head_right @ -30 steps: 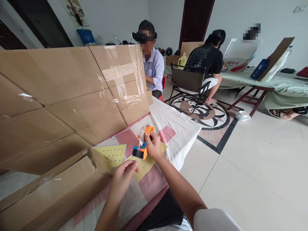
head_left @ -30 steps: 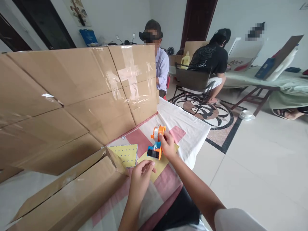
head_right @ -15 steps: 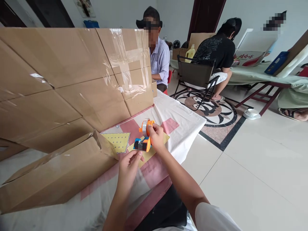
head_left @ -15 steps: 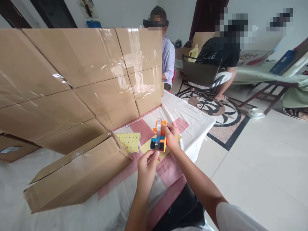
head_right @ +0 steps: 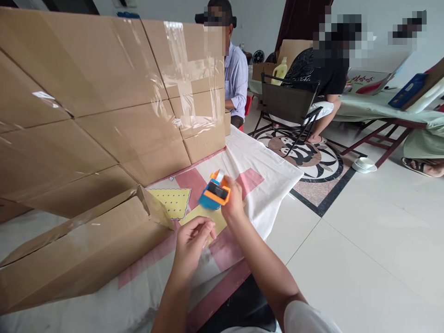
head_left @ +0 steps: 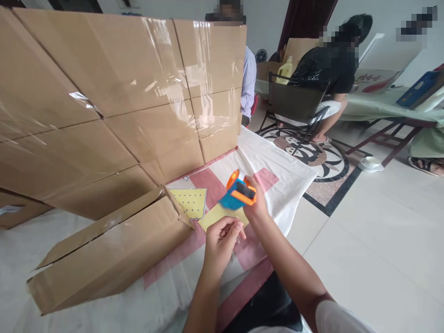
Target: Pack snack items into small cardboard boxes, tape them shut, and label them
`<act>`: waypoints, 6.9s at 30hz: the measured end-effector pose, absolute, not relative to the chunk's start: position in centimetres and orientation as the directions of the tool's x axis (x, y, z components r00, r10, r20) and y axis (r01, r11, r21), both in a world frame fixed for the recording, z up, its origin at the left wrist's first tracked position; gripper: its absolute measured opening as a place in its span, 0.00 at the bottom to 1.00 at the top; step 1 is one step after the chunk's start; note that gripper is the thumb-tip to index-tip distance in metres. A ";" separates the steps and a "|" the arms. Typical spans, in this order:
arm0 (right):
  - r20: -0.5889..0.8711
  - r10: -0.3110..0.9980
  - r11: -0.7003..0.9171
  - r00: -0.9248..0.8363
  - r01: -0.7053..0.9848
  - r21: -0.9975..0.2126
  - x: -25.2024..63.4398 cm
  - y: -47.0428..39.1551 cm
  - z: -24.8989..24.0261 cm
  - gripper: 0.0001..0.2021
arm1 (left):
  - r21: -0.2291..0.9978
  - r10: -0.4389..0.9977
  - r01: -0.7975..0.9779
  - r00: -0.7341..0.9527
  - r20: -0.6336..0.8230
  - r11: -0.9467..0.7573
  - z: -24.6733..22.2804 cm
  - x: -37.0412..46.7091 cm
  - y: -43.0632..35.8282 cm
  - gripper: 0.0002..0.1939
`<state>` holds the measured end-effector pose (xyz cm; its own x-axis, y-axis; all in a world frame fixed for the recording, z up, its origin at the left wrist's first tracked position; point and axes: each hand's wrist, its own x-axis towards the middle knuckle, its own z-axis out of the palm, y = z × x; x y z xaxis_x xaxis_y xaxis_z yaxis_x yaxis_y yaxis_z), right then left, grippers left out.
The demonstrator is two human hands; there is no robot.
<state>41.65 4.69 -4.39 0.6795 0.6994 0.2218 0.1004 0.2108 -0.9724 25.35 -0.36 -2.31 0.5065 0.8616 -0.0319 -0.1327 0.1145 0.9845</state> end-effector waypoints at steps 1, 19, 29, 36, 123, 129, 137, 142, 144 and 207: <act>0.218 0.688 0.206 0.692 0.101 -0.973 42.3 5.9 -4.1 0.22 | 0.984 0.871 -0.133 0.489 -0.043 0.123 -2.5 25.2 -0.2 0.16; 0.222 0.972 0.232 -0.077 0.460 -0.857 39.7 -0.8 4.5 0.06 | 0.984 0.930 -0.179 0.361 0.075 -0.010 -2.0 22.6 1.4 0.13; 0.333 0.889 0.449 -0.314 0.738 -0.504 37.0 -1.0 7.3 0.08 | 0.969 0.869 -0.145 0.484 -0.105 0.198 -0.6 19.7 1.2 0.19; 0.498 0.802 0.580 -0.331 0.634 -0.512 33.2 2.2 10.3 0.07 | 0.947 0.897 -0.121 0.374 -0.234 0.297 2.3 14.6 -2.3 0.32; 0.034 0.999 0.048 -0.042 0.423 -0.905 46.0 2.3 -3.6 0.02 | 0.650 0.807 0.478 0.354 0.473 -0.591 -4.2 26.0 1.1 0.07; 0.044 0.997 0.056 -0.061 0.228 -0.972 43.4 -0.3 -2.5 0.11 | 0.860 0.963 0.445 0.203 0.175 -0.250 -4.0 25.7 1.1 0.06; 0.091 0.988 0.076 -0.121 -0.121 -0.990 42.5 -0.8 -3.0 0.12 | 0.960 0.987 0.278 0.159 0.002 -0.047 -4.0 24.9 1.7 0.11; 0.097 0.988 0.071 -0.119 -0.201 -0.977 42.6 -0.8 -3.4 0.13 | 0.968 0.992 0.252 0.124 -0.017 -0.015 -3.8 25.0 1.7 0.11; 0.084 0.992 0.059 -0.099 -0.232 -0.971 42.5 -0.9 -3.5 0.12 | 0.964 0.994 0.263 0.114 0.003 -0.033 -3.9 25.0 1.6 0.10; 0.482 0.875 0.468 0.045 0.174 -0.866 42.2 -1.2 -4.0 0.06 | 0.830 0.952 0.485 0.262 0.161 -0.274 -0.6 26.6 0.2 0.06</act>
